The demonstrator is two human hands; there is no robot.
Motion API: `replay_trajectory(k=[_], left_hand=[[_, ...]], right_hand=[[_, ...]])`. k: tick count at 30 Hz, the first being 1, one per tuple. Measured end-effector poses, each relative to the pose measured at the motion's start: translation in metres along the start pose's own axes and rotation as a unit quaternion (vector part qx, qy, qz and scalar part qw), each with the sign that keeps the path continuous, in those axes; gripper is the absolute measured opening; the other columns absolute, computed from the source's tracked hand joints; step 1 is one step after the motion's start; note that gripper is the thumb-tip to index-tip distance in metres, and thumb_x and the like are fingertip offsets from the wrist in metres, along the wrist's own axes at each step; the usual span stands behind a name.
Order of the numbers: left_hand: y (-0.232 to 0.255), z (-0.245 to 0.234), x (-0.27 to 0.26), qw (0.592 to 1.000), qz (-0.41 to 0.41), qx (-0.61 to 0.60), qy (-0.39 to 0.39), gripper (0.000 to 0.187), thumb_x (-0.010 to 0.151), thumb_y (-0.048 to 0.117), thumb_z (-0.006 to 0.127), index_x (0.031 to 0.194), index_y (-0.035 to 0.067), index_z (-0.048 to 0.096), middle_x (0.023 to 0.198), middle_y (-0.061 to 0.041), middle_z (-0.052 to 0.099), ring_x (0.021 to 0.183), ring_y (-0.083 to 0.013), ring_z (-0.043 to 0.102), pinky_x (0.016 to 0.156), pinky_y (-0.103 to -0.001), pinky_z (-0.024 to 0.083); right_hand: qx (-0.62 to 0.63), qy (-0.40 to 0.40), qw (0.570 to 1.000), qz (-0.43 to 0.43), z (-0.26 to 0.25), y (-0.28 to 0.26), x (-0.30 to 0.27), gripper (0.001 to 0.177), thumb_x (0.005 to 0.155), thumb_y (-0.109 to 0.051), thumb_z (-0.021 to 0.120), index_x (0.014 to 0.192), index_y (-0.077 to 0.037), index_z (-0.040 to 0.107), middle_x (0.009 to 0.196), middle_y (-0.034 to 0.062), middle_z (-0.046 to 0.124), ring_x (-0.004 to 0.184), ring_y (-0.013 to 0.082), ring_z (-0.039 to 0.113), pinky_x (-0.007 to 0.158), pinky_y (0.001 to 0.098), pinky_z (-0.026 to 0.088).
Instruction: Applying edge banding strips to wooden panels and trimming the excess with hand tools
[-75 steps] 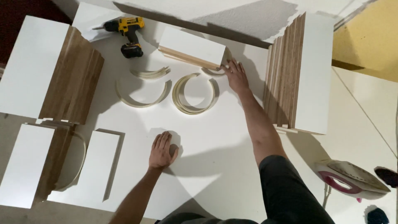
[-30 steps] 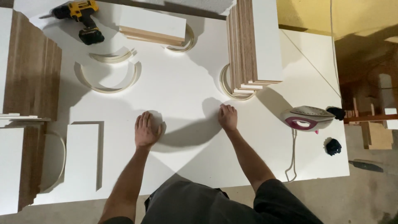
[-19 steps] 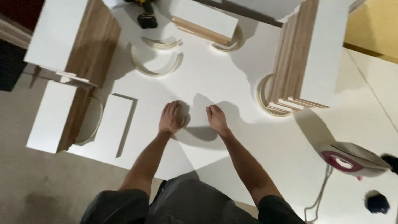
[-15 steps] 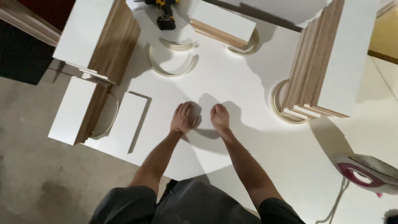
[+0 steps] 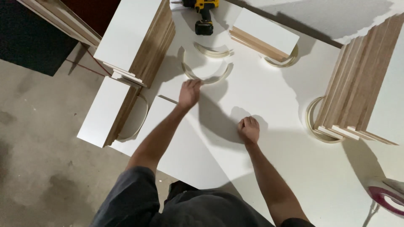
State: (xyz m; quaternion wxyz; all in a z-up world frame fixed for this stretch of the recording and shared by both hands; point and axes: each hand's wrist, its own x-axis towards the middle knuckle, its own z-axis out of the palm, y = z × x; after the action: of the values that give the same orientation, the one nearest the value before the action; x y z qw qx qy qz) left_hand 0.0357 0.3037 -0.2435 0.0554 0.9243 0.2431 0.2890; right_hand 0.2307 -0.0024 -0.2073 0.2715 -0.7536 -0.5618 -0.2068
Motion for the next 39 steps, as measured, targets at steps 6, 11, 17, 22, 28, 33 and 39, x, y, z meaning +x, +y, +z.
replay_trajectory(k=[6, 11, 17, 22, 28, 33, 39], left_hand=[[-0.043, 0.003, 0.115, 0.996, 0.046, 0.068, -0.02, 0.019, 0.094, 0.018, 0.061, 0.109, 0.014, 0.07, 0.121, -0.005, 0.066, 0.112, -0.0302, 0.065, 0.09, -0.046, 0.052], [-0.039, 0.038, 0.158, 0.962, 0.02, 0.105, -0.25, 0.042, 0.107, 0.014, 0.045, 0.149, 0.012, 0.05, 0.152, -0.009, 0.05, 0.148, -0.0292, 0.039, 0.126, -0.048, 0.022], [-0.116, 0.105, 0.138, 0.986, -0.042, 0.091, -0.129, 0.026, 0.105, 0.026, 0.053, 0.122, 0.011, 0.067, 0.12, -0.01, 0.064, 0.12, -0.0313, 0.061, 0.109, -0.049, 0.041], [-0.151, 0.055, 0.132, 0.991, -0.047, 0.114, -0.046, 0.017, 0.102, 0.015, 0.055, 0.105, 0.007, 0.069, 0.098, -0.01, 0.064, 0.093, -0.0291, 0.066, 0.092, -0.047, 0.048], [-0.06, -0.007, 0.115, 0.997, 0.019, 0.065, 0.024, 0.023, 0.101, 0.016, 0.052, 0.111, 0.002, 0.069, 0.105, -0.015, 0.063, 0.101, -0.0317, 0.062, 0.093, -0.045, 0.045], [-0.006, -0.025, 0.077, 0.984, 0.139, 0.009, -0.107, 0.093, 0.092, 0.083, 0.04, 0.131, 0.003, 0.064, 0.129, -0.017, 0.067, 0.132, -0.0328, 0.057, 0.117, -0.051, 0.037], [-0.026, -0.016, 0.04, 0.953, 0.058, 0.068, -0.289, 0.036, 0.104, 0.026, 0.042, 0.134, 0.012, 0.057, 0.131, -0.01, 0.057, 0.123, -0.0313, 0.058, 0.102, -0.045, 0.046]], right_hand=[[-0.037, -0.086, 0.995, 0.043, 0.01, 0.006, -0.013, 0.019, 0.086, -0.013, 0.066, 0.072, -0.012, 0.053, 0.068, 0.0033, 0.055, 0.073, 0.025, 0.066, 0.08, 0.0348, 0.055], [-0.016, -0.066, 0.997, 0.03, 0.006, 0.0, -0.006, 0.02, 0.084, -0.006, 0.061, 0.068, -0.011, 0.05, 0.064, 0.0058, 0.049, 0.064, 0.0294, 0.06, 0.065, 0.0387, 0.052], [-0.021, -0.053, 0.998, 0.022, 0.015, 0.007, -0.012, 0.018, 0.087, -0.009, 0.061, 0.072, -0.013, 0.051, 0.066, 0.0039, 0.048, 0.063, 0.0284, 0.06, 0.065, 0.0395, 0.053], [-0.019, -0.08, 0.996, 0.037, 0.016, 0.009, -0.018, 0.018, 0.087, -0.009, 0.062, 0.072, -0.013, 0.053, 0.066, 0.0033, 0.05, 0.067, 0.0275, 0.063, 0.07, 0.0388, 0.054], [-0.03, -0.096, 0.993, 0.06, 0.014, 0.006, -0.019, 0.018, 0.088, -0.008, 0.063, 0.072, -0.01, 0.054, 0.067, 0.0051, 0.052, 0.067, 0.0275, 0.064, 0.068, 0.0383, 0.053], [-0.031, -0.088, 0.995, 0.045, 0.015, 0.008, -0.02, 0.019, 0.091, -0.01, 0.062, 0.073, -0.012, 0.055, 0.067, 0.0024, 0.052, 0.068, 0.026, 0.063, 0.069, 0.0371, 0.054], [-0.038, -0.071, 0.996, 0.034, 0.018, 0.01, -0.02, 0.019, 0.09, -0.011, 0.064, 0.073, -0.012, 0.056, 0.068, 0.0041, 0.053, 0.071, 0.0267, 0.065, 0.074, 0.0377, 0.056]])
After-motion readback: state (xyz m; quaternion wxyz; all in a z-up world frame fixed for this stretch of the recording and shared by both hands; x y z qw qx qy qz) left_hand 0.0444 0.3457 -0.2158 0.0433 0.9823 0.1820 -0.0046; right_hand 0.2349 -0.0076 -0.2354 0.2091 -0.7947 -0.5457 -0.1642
